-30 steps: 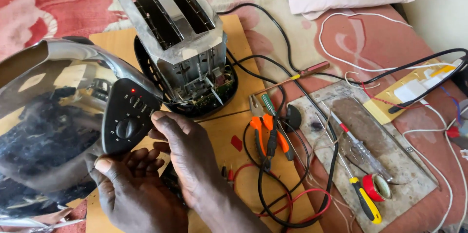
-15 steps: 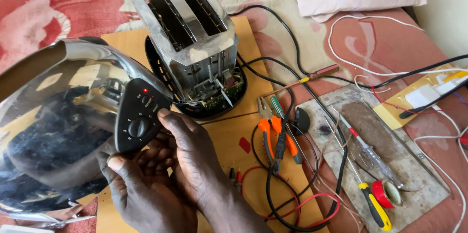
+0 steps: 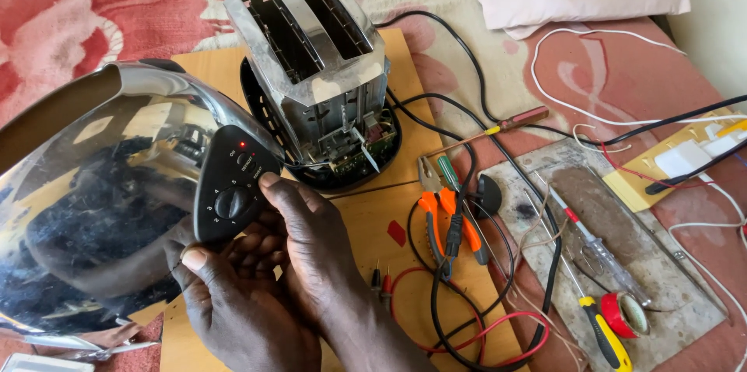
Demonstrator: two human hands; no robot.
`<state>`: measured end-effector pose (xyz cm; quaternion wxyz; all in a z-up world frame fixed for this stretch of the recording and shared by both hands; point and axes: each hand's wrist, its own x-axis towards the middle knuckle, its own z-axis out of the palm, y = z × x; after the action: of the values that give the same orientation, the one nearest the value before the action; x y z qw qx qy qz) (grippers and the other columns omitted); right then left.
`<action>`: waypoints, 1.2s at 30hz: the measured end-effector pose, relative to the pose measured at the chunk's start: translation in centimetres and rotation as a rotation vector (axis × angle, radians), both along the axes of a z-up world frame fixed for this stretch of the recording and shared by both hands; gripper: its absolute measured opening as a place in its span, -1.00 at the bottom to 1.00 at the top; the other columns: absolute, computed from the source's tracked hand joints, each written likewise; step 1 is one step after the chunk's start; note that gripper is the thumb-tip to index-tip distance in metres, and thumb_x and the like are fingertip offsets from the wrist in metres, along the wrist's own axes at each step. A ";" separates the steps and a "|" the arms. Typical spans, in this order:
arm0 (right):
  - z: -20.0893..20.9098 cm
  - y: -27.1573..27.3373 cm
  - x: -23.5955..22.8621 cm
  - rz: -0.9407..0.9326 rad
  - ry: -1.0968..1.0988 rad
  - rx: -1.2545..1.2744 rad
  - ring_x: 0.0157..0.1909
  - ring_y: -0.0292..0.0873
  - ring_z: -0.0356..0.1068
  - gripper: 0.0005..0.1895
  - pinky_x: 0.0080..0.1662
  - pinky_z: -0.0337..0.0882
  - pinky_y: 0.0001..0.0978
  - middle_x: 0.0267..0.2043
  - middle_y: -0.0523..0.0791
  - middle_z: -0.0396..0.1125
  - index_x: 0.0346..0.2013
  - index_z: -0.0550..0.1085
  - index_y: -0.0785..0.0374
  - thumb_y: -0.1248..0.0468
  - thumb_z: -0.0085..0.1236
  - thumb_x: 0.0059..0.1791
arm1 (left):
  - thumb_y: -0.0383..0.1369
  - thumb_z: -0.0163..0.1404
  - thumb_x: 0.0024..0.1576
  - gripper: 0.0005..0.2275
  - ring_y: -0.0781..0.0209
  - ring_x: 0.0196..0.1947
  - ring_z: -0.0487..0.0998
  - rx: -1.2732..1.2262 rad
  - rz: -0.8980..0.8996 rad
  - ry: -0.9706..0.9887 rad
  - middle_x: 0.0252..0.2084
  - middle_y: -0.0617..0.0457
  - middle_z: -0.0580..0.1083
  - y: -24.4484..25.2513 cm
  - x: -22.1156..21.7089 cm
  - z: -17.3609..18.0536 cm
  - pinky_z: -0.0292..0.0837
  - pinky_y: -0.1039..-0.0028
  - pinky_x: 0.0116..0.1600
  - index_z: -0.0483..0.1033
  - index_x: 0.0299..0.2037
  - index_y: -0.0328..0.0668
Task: Disassembling a toaster to inspect and test the internal heating mechanism and control board using a multimeter.
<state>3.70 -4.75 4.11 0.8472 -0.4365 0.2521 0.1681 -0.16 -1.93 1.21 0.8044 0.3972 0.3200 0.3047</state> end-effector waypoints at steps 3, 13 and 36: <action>0.1 0.2 0.0 0.003 0.005 -0.005 -0.51 -0.25 0.32 -0.69 -0.48 0.20 -0.48 -0.49 -0.13 0.34 -0.25 0.49 0.22 0.04 0.20 -0.07 | -0.22 -0.25 0.42 -0.78 0.13 -0.52 0.55 -0.019 0.004 -0.003 -0.42 -0.17 0.52 0.0 0.0 -0.1 0.52 0.49 -0.36 0.38 -0.09 -0.18; 0.5 0.2 -0.1 0.002 0.010 -0.028 -0.59 -0.26 0.30 -0.68 -0.54 0.19 -0.48 -0.55 -0.12 0.33 -0.29 0.46 0.23 0.03 0.19 -0.06 | -0.23 -0.29 0.43 -0.78 0.11 -0.47 0.60 -0.025 -0.024 0.012 -0.39 -0.18 0.55 -0.1 0.0 0.5 0.58 0.49 -0.32 0.32 -0.04 -0.18; 1.6 0.6 0.4 0.007 0.118 0.003 -0.76 -0.27 0.20 -0.75 -0.66 0.08 -0.48 -0.67 -0.13 0.29 -0.51 0.41 0.20 0.09 0.17 -0.13 | -0.18 -0.17 0.35 -0.66 0.13 -0.46 0.58 -0.068 0.046 0.020 -0.42 -0.12 0.51 0.9 -7.3 -3.7 0.61 0.46 -0.29 0.46 0.19 -0.20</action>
<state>4.08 -4.17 5.73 0.8309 -0.4253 0.2999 0.1968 -7.48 -1.07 -2.48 0.8070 0.3651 0.3473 0.3079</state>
